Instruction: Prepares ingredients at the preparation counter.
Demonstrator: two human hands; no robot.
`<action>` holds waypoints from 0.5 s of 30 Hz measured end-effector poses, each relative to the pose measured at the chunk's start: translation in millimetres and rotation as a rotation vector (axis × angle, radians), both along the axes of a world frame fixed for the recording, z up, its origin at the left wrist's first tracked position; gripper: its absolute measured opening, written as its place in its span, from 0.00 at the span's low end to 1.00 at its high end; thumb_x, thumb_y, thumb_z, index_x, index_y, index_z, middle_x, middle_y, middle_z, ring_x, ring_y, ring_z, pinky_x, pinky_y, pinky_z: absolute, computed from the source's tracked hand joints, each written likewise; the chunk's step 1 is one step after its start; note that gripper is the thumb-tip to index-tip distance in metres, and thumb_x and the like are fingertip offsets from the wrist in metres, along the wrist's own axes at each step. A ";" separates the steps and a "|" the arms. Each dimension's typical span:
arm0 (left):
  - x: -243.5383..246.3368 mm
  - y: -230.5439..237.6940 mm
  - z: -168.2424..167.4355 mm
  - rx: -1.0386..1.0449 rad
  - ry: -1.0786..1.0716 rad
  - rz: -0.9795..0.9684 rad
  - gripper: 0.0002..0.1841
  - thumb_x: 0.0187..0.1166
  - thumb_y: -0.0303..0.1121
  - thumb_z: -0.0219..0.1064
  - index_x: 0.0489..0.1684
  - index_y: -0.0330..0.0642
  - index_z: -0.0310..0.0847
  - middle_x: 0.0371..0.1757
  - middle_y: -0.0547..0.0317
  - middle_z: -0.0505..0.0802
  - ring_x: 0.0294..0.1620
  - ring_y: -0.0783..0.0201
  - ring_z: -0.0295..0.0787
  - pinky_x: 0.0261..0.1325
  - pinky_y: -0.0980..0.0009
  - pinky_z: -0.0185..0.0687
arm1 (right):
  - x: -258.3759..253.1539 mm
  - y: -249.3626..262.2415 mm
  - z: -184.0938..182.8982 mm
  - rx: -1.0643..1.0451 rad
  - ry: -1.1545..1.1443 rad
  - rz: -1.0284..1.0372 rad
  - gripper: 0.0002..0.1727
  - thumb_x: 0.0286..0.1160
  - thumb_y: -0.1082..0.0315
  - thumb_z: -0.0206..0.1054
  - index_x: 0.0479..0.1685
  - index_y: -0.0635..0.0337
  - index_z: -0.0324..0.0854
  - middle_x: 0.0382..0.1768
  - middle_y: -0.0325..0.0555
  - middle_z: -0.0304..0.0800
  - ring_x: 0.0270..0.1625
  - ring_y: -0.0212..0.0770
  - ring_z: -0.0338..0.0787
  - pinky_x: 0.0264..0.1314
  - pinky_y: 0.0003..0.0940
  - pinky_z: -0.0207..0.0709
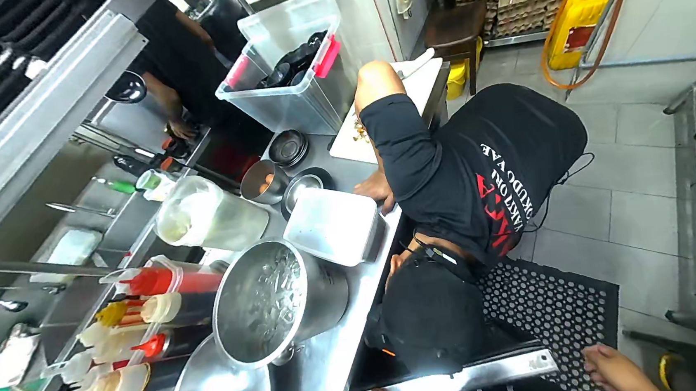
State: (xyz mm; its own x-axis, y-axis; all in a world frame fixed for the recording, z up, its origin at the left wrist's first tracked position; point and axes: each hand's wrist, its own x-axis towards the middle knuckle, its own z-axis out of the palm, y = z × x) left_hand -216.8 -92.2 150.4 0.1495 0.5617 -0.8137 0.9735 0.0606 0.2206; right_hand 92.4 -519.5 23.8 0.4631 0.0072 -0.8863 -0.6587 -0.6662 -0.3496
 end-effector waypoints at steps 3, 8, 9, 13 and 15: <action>1.2 1.3 3.3 0.003 -0.003 0.047 0.17 0.84 0.41 0.61 0.53 0.36 0.88 0.47 0.42 0.94 0.48 0.48 0.91 0.55 0.44 0.84 | -0.2 -8.6 -0.9 -0.014 0.014 0.002 0.21 0.93 0.56 0.53 0.70 0.61 0.76 0.49 0.55 0.91 0.40 0.47 0.91 0.43 0.47 0.84; 3.3 -3.3 4.3 0.015 -0.037 0.094 0.16 0.85 0.39 0.62 0.49 0.34 0.87 0.42 0.44 0.93 0.42 0.51 0.90 0.50 0.47 0.84 | -4.2 -28.2 -6.2 -0.042 0.038 0.009 0.20 0.93 0.57 0.53 0.69 0.62 0.76 0.48 0.55 0.91 0.39 0.46 0.90 0.42 0.46 0.83; 2.6 -4.8 3.5 0.024 -0.048 0.105 0.15 0.85 0.39 0.61 0.48 0.34 0.87 0.40 0.44 0.93 0.41 0.51 0.90 0.49 0.47 0.85 | -4.9 -30.4 -6.7 -0.041 0.041 0.016 0.20 0.93 0.57 0.53 0.69 0.61 0.76 0.48 0.55 0.91 0.38 0.45 0.90 0.41 0.45 0.83; -0.8 -9.5 -2.8 0.066 -0.066 0.130 0.14 0.85 0.38 0.61 0.46 0.35 0.86 0.36 0.46 0.91 0.36 0.53 0.88 0.43 0.49 0.84 | -6.0 -36.1 -7.1 -0.043 0.054 0.039 0.19 0.93 0.57 0.53 0.69 0.60 0.76 0.47 0.53 0.91 0.36 0.43 0.89 0.38 0.42 0.83; -1.8 -11.0 -5.3 0.085 -0.066 0.134 0.14 0.85 0.38 0.61 0.45 0.36 0.86 0.36 0.46 0.91 0.36 0.52 0.88 0.43 0.49 0.84 | -3.8 -36.8 -8.8 -0.043 0.053 0.048 0.19 0.92 0.57 0.53 0.68 0.60 0.76 0.44 0.51 0.90 0.35 0.42 0.89 0.37 0.42 0.82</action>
